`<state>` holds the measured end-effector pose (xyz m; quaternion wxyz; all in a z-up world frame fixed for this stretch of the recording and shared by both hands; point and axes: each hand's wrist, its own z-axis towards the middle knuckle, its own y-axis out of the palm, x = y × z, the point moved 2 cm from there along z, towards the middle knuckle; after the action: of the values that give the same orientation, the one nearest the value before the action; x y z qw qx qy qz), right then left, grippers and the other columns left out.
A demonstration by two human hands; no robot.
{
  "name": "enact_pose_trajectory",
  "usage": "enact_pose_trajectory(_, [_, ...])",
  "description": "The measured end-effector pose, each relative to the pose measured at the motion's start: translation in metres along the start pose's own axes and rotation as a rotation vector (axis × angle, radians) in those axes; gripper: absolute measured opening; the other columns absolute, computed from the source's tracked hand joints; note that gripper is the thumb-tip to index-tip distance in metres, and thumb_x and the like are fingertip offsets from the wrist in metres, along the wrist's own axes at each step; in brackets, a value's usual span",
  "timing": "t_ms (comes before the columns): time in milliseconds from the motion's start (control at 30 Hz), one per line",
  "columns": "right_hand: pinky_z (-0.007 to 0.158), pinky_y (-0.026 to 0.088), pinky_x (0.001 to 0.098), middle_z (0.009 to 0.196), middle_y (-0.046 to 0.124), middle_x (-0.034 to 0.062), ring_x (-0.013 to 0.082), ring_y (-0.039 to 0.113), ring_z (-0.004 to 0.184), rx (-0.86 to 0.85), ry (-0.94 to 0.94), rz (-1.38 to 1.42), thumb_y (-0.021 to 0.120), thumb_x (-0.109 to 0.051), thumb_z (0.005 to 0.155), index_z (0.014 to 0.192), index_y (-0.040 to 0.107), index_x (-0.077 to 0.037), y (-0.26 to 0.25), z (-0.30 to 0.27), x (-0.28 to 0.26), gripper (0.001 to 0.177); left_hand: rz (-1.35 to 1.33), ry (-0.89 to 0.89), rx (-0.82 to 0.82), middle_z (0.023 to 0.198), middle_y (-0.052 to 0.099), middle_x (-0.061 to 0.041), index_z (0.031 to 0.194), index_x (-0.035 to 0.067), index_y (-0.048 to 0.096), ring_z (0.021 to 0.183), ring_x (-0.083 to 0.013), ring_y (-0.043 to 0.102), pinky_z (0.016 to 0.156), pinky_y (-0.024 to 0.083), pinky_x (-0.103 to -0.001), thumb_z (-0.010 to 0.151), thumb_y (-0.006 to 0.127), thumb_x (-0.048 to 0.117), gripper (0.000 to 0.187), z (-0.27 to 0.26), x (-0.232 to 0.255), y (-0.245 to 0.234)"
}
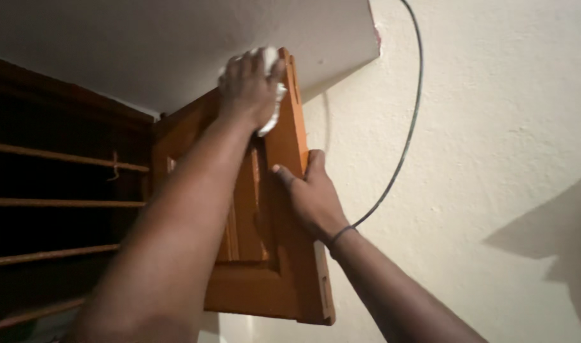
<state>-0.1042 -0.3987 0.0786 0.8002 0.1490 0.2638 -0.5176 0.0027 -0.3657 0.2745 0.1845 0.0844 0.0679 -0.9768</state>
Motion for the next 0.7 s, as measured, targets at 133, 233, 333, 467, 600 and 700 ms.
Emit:
enact_pose_trajectory(133, [0.084, 0.067, 0.0436, 0.108, 0.070, 0.0316, 0.0382, 0.079, 0.088, -0.019, -0.003, -0.064, 0.057, -0.038, 0.096, 0.123, 0.035, -0.006, -0.003, 0.001, -0.003, 0.048, 0.101, 0.264, 0.091, 0.173, 0.012, -0.009, 0.165, 0.020, 0.021, 0.158, -0.0368, 0.006, 0.124, 0.007, -0.064, 0.101, 0.005, 0.069, 0.082, -0.008, 0.034, 0.006])
enact_pose_trajectory(233, [0.087, 0.063, 0.0427, 0.108, 0.068, 0.0319, 0.0374, 0.077, 0.092, -0.011, -0.036, -0.161, 0.060, -0.039, 0.099, 0.123, 0.034, -0.003, -0.004, 0.002, -0.004, 0.050, 0.093, 0.334, 0.010, 0.178, 0.010, 0.004, 0.165, 0.029, 0.020, 0.165, -0.0291, 0.003, 0.129, 0.009, -0.064, 0.100, 0.005, 0.069, 0.078, -0.025, 0.036, 0.004])
enact_pose_trajectory(333, [0.085, 0.065, 0.0417, 0.111, 0.068, 0.0272, 0.0350, 0.077, 0.095, -0.018, -0.051, 0.021, 0.063, -0.034, 0.095, 0.125, 0.036, -0.005, -0.001, -0.001, -0.002, 0.050, -0.152, 0.258, 0.121, 0.176, 0.006, -0.002, 0.167, 0.025, 0.013, 0.158, -0.0383, -0.002, 0.125, 0.016, -0.063, 0.101, 0.010, 0.070, 0.079, -0.033, 0.024, 0.000])
enact_pose_trajectory(467, [0.082, 0.067, 0.0430, 0.118, 0.065, 0.0220, 0.0313, 0.074, 0.102, -0.105, 0.034, 0.356, 0.068, -0.024, 0.087, 0.130, 0.037, -0.012, -0.007, -0.001, 0.004, 0.054, -0.294, 0.004, 0.063, 0.176, -0.001, -0.003, 0.167, 0.029, 0.009, 0.158, -0.0419, -0.009, 0.123, 0.015, -0.066, 0.104, 0.011, 0.062, 0.071, -0.053, 0.004, 0.017])
enact_pose_trajectory(600, [0.080, 0.066, 0.0454, 0.119, 0.064, 0.0199, 0.0328, 0.073, 0.103, -0.083, -0.010, 0.356, 0.067, -0.025, 0.088, 0.129, 0.039, -0.011, -0.006, 0.000, 0.008, 0.052, -0.282, -0.171, 0.011, 0.174, -0.008, -0.005, 0.168, 0.031, 0.005, 0.157, -0.0430, -0.012, 0.122, 0.008, -0.070, 0.105, 0.012, 0.061, 0.070, -0.082, -0.024, 0.027])
enact_pose_trajectory(700, [0.084, 0.063, 0.0419, 0.117, 0.067, 0.0201, 0.0309, 0.071, 0.103, -0.042, -0.054, 0.326, 0.067, -0.025, 0.090, 0.129, 0.044, -0.009, 0.000, 0.003, 0.018, 0.048, -0.259, -0.279, -0.059, 0.176, -0.008, -0.001, 0.167, 0.029, 0.004, 0.158, -0.0390, -0.011, 0.121, 0.008, -0.070, 0.106, 0.013, 0.062, 0.070, -0.084, -0.032, 0.033])
